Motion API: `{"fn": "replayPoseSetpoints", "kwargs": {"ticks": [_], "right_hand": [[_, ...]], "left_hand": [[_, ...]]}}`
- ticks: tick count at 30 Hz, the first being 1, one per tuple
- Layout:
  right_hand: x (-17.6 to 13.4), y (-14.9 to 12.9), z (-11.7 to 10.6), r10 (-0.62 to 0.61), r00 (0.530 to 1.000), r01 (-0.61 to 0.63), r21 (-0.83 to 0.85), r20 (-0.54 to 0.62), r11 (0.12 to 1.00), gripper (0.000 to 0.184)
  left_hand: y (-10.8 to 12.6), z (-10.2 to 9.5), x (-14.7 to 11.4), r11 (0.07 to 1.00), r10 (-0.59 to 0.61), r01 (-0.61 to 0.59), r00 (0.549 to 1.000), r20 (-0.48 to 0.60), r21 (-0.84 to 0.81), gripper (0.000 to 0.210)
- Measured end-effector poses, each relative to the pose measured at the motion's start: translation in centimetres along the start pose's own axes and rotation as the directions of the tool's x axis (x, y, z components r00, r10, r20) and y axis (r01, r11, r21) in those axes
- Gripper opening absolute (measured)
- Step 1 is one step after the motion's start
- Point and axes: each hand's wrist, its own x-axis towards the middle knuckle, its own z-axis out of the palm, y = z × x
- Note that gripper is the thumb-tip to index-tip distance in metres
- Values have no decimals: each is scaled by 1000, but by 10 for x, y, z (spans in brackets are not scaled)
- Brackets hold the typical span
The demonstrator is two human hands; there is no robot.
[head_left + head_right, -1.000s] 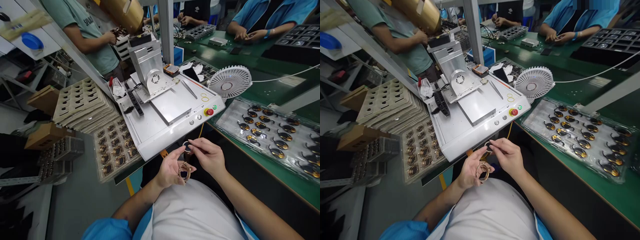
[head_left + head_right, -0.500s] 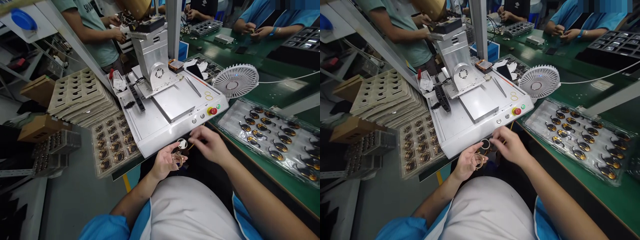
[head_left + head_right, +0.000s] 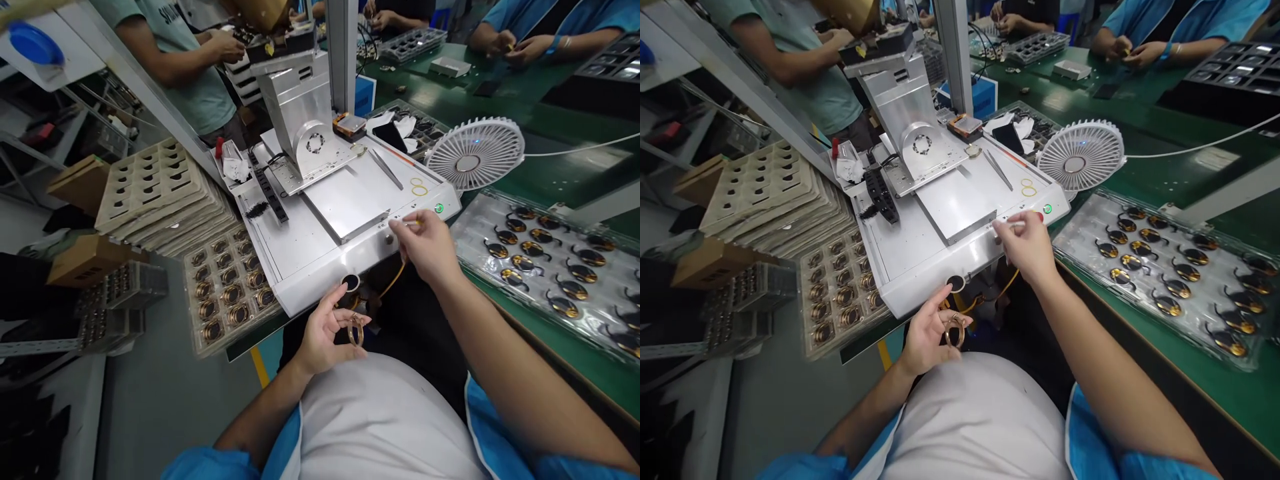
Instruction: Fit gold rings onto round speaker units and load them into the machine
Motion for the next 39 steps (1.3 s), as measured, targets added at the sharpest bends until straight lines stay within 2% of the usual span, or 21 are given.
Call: {"fn": "replayPoseSetpoints", "kwargs": {"ticks": [2,4,5,7,9,11,14,17,21,26,28,30,32,35,37,39], "right_hand": [[-35,13,0,34,988,-37,19,150,999,44],[-67,23,4,99,953,-122,62,286,991,48],[-79,26,7,120,941,-157,96,318,983,51],[-93,29,13,138,945,-194,167,296,967,54],[-95,30,13,155,954,-213,214,257,953,50],[-90,28,9,164,954,-230,261,249,938,45],[-83,26,-3,173,942,-260,294,288,920,43],[-83,24,-10,201,919,-289,232,340,929,42],[-85,25,-9,236,910,-315,197,339,929,45],[-82,28,-9,250,883,-346,190,397,919,49],[-82,30,-9,241,883,-341,201,402,918,49],[-83,31,-9,236,893,-333,209,384,919,47],[-84,31,-9,248,899,-340,215,361,916,45],[-84,29,-10,287,878,-389,219,384,895,44],[-85,25,-10,324,840,-446,214,435,869,44],[-89,19,-7,371,788,-521,211,491,827,44]], "left_hand": [[-5,3,1,979,96,-95,995,7,178,116],[-8,7,6,914,153,-175,984,88,367,119],[-9,9,9,864,154,-206,977,148,459,120],[-9,13,16,756,112,-251,960,258,604,120],[-8,16,21,706,59,-264,947,317,657,116],[-7,18,23,774,71,-254,945,319,580,110],[-6,17,23,923,141,-211,963,229,323,104],[-6,15,22,965,137,-170,976,171,198,101],[-8,10,21,938,150,-212,962,230,275,101],[-11,5,20,834,117,-282,930,348,475,98],[-12,4,20,827,114,-291,925,362,481,101],[-12,3,19,868,137,-285,925,355,407,105],[-12,3,19,927,162,-248,941,296,281,106],[-9,3,20,985,157,-165,980,121,59,82],[-9,3,22,990,123,-122,992,6,-67,64],[-10,3,23,986,81,-91,994,-79,-141,59]]}}
